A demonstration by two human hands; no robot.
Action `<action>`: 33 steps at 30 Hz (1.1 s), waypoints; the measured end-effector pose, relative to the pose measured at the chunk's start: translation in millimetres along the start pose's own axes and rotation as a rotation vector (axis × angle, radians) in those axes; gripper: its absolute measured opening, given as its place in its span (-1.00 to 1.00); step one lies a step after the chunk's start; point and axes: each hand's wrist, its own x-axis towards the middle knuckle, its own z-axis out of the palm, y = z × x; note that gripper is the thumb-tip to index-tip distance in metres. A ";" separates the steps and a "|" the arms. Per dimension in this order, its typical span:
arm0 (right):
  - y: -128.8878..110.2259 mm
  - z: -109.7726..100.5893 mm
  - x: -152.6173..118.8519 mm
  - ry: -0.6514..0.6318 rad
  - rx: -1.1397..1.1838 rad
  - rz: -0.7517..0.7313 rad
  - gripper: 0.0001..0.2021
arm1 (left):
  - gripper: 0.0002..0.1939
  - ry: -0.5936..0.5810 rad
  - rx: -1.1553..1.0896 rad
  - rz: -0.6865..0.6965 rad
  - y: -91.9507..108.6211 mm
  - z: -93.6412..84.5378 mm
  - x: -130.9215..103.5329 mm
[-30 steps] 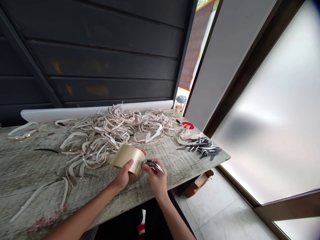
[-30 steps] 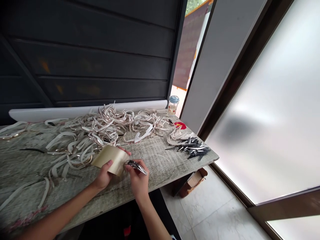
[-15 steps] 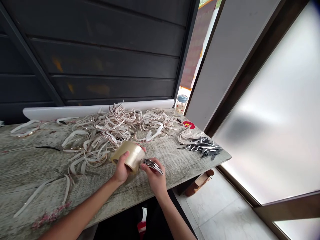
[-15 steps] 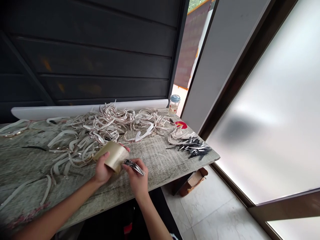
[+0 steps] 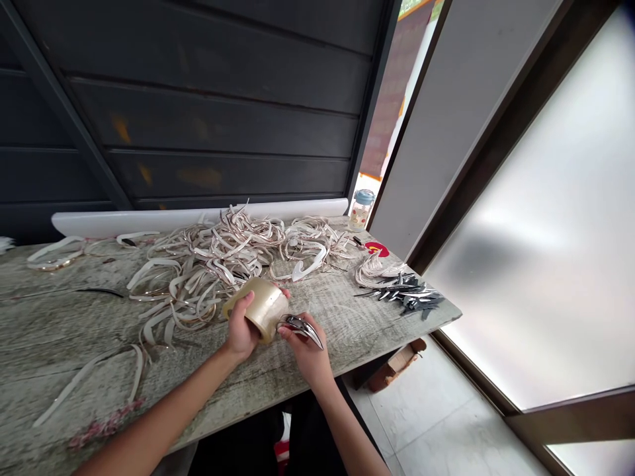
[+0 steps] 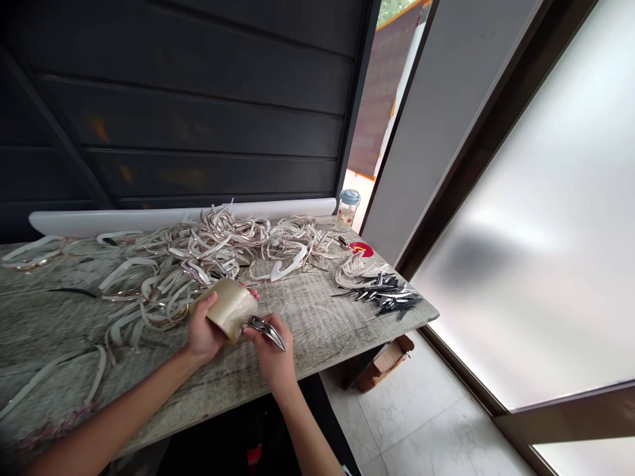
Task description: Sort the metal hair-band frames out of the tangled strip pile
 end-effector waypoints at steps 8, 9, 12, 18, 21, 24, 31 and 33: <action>1.4 -0.7 -0.2 -0.041 -0.077 0.038 -0.85 | -0.56 0.009 -0.022 -0.018 4.3 0.4 2.1; 1.6 -0.5 -0.3 -0.042 -0.074 0.041 -0.84 | -0.56 0.004 -0.021 -0.024 4.5 0.2 2.1; 3.3 0.3 -0.6 -0.031 -0.055 0.041 -0.85 | -0.57 -0.017 -0.018 -0.029 4.6 -0.8 1.9; 3.1 -1.1 -2.6 -0.029 -0.082 0.013 -0.80 | -0.55 -0.049 0.020 -0.061 1.7 -1.4 0.8; -0.1 -2.6 -4.2 -0.030 -0.169 0.020 -0.74 | -0.54 -0.079 0.053 -0.077 -1.4 -3.3 0.3; -0.4 -2.8 -5.2 -0.045 -0.219 0.047 -0.74 | -0.53 -0.110 0.093 -0.063 -4.8 -8.1 0.7; 5.1 -2.1 -5.8 -0.060 -0.323 0.030 -0.79 | -0.56 -0.156 0.251 -0.037 -10.3 -18.7 2.4; 5.1 -2.2 -5.9 -0.063 -0.335 0.030 -0.79 | -0.56 -0.150 0.287 -0.038 -10.3 -18.7 2.3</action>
